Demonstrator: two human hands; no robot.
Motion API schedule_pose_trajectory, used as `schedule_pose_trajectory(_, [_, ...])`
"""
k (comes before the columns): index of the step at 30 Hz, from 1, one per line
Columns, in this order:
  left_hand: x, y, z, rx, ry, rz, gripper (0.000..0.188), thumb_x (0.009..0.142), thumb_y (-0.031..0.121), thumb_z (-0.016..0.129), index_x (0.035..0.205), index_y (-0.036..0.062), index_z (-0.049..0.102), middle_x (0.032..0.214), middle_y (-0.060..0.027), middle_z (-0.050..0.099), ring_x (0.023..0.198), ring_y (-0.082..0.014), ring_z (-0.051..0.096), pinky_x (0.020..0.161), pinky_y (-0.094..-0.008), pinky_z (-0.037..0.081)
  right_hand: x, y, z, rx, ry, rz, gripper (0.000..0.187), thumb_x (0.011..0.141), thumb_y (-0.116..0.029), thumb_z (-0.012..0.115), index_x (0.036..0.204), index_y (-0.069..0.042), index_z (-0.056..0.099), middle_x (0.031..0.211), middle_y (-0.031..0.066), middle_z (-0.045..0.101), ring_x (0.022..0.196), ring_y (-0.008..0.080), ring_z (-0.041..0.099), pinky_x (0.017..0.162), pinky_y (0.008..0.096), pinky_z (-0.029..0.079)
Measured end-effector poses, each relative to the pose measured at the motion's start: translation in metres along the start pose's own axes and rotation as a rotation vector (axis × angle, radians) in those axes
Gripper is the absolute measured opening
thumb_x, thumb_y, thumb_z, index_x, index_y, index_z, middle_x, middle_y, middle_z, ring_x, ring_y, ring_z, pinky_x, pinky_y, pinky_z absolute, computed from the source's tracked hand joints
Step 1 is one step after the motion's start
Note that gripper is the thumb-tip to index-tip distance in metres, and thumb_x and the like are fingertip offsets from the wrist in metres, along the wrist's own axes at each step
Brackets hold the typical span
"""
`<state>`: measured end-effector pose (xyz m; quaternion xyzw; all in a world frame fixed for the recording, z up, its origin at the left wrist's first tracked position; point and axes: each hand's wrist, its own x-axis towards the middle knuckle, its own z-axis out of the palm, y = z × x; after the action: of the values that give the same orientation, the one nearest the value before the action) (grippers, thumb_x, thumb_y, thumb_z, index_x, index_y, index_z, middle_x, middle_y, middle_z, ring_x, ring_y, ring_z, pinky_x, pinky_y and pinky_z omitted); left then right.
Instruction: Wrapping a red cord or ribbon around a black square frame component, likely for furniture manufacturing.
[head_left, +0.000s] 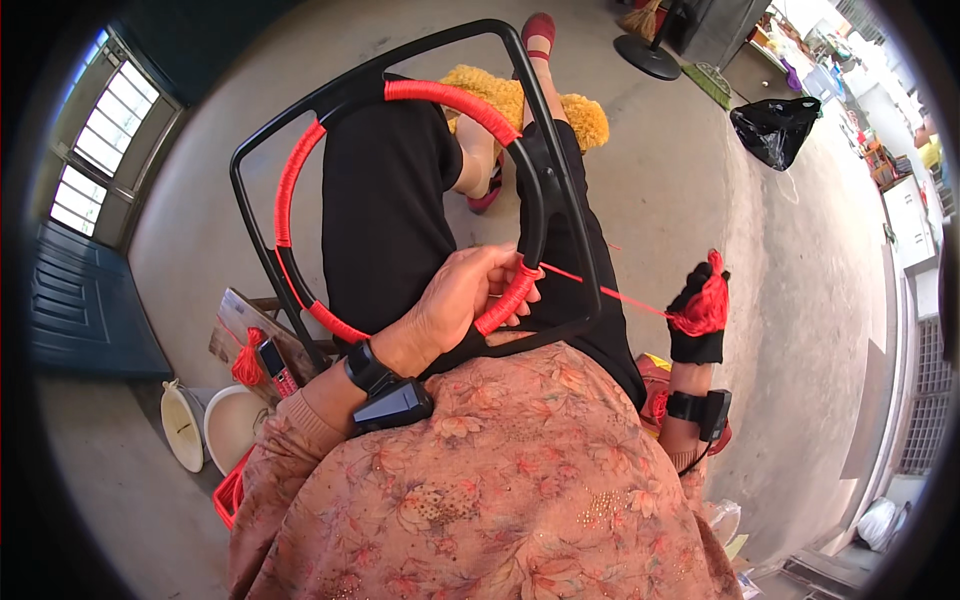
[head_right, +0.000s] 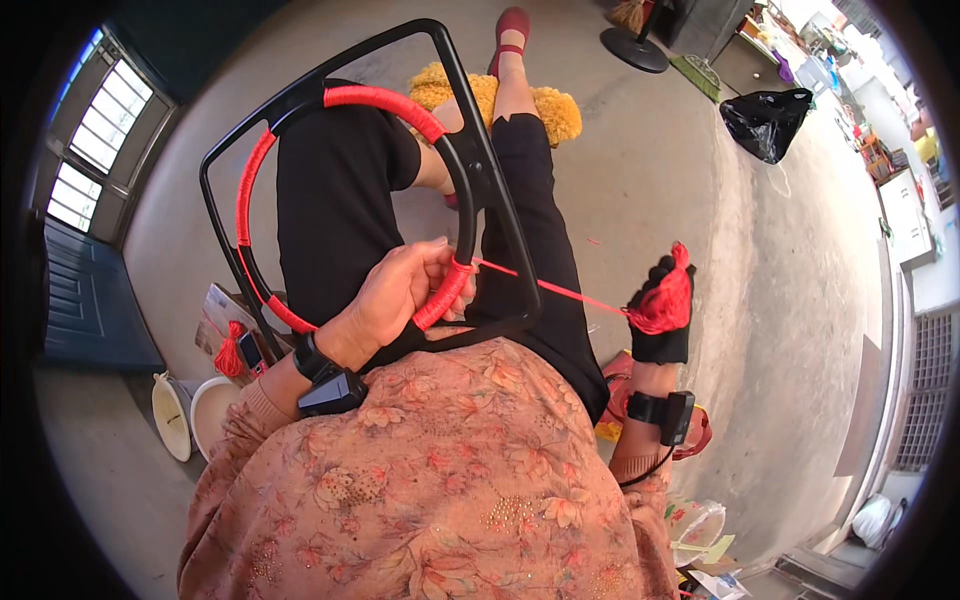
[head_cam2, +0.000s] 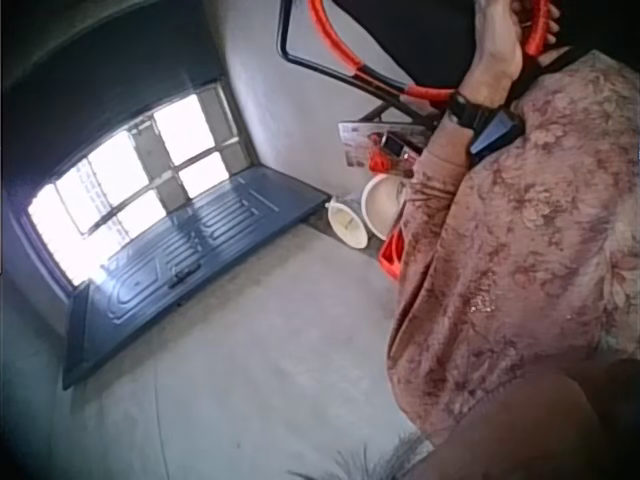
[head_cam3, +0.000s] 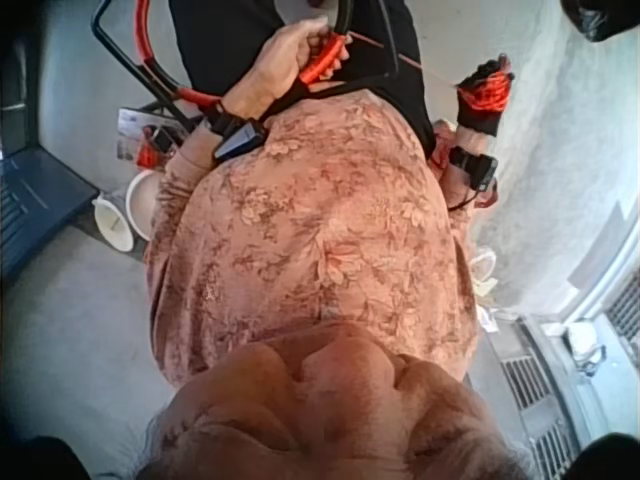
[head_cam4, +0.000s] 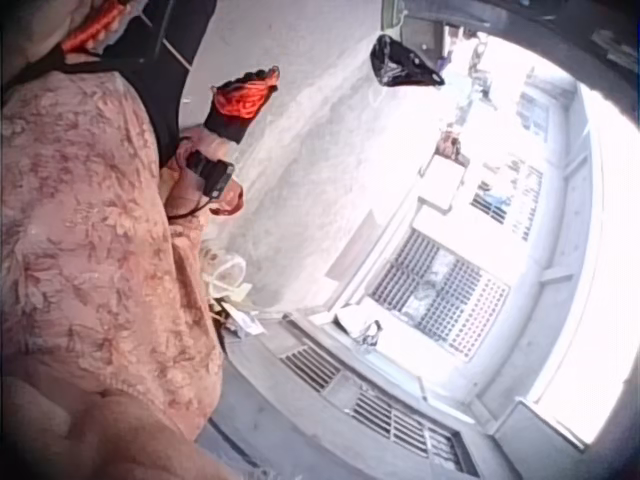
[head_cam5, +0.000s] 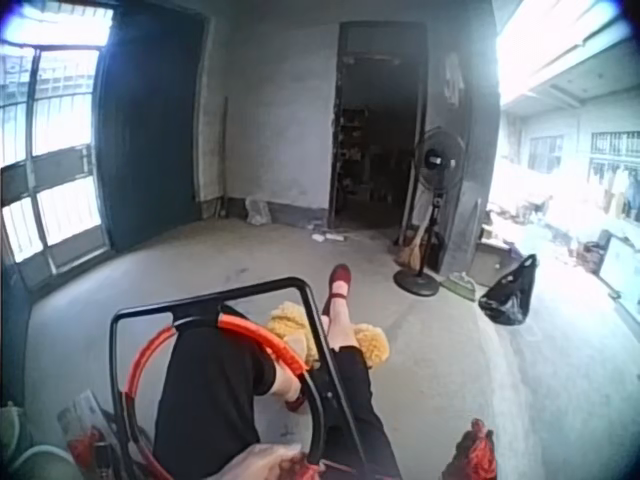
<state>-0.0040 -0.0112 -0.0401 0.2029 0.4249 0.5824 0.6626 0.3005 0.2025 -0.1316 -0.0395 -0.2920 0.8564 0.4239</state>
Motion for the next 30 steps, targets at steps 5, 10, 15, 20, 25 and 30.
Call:
schedule_pose_trajectory(5, [0.0, 0.001, 0.01, 0.077, 0.035, 0.038, 0.027, 0.098, 0.026, 0.05, 0.099, 0.0004, 0.059, 0.082, -0.0108, 0.065, 0.066, -0.0142, 0.063, 0.06, -0.0258, 0.053, -0.041, -0.009, -0.033, -0.303, 0.377, -0.023, 0.026, 0.1, -0.031, 0.045, 0.11, -0.009, 0.055, 0.085, -0.0009, 0.054, 0.075, 0.0118, 0.052, 0.067, 0.0242, 0.045])
schedule_pose_trajectory(10, [0.001, 0.003, 0.015, 0.137, 0.017, 0.109, 0.014, 0.095, 0.017, 0.057, 0.091, 0.0034, 0.057, 0.081, -0.0106, 0.066, 0.065, -0.0129, 0.063, 0.058, -0.0238, 0.054, -0.029, -0.001, -0.037, -0.304, 0.462, 0.203, 0.032, 0.098, -0.031, 0.053, 0.118, -0.006, 0.057, 0.093, 0.0028, 0.058, 0.082, 0.0139, 0.056, 0.072, 0.0273, 0.047])
schedule_pose_trajectory(15, [-0.003, 0.01, 0.017, 0.209, 0.055, 0.104, 0.013, 0.095, 0.016, 0.058, 0.091, 0.0037, 0.056, 0.082, -0.0102, 0.066, 0.066, -0.0119, 0.063, 0.06, -0.0248, 0.054, 0.004, 0.034, 0.066, -0.789, 0.222, 0.34, 0.036, 0.093, -0.019, 0.059, 0.123, 0.002, 0.056, 0.107, 0.0045, 0.065, 0.092, 0.0131, 0.061, 0.085, 0.0278, 0.049])
schedule_pose_trajectory(20, [-0.002, 0.0, 0.014, 0.258, 0.057, 0.177, 0.01, 0.093, 0.012, 0.06, 0.092, 0.0031, 0.055, 0.083, -0.0066, 0.065, 0.069, -0.0078, 0.061, 0.065, -0.0228, 0.053, 0.031, 0.049, 0.125, -1.089, -0.382, 0.738, 0.044, 0.09, -0.014, 0.06, 0.132, -0.004, 0.052, 0.121, 0.0086, 0.061, 0.103, 0.0114, 0.057, 0.091, 0.0267, 0.046])
schedule_pose_trajectory(25, [-0.004, -0.004, 0.016, 0.301, -0.021, 0.329, 0.013, 0.09, 0.009, 0.064, 0.098, 0.0011, 0.057, 0.089, -0.0029, 0.065, 0.078, -0.0046, 0.06, 0.069, -0.0205, 0.051, 0.045, 0.089, 0.124, -0.61, -0.179, 0.527, 0.042, 0.089, -0.014, 0.06, 0.129, -0.004, 0.055, 0.121, 0.0083, 0.061, 0.103, 0.0124, 0.058, 0.091, 0.027, 0.046])
schedule_pose_trajectory(30, [-0.003, -0.007, 0.016, 0.299, 0.039, 0.353, 0.019, 0.091, 0.011, 0.063, 0.105, -0.0014, 0.061, 0.092, -0.0031, 0.065, 0.081, -0.0061, 0.06, 0.073, -0.0225, 0.051, 0.049, 0.107, 0.118, -0.489, -0.057, 0.471, 0.04, 0.088, -0.014, 0.061, 0.126, -0.004, 0.057, 0.122, 0.0079, 0.06, 0.104, 0.0134, 0.058, 0.091, 0.0274, 0.046])
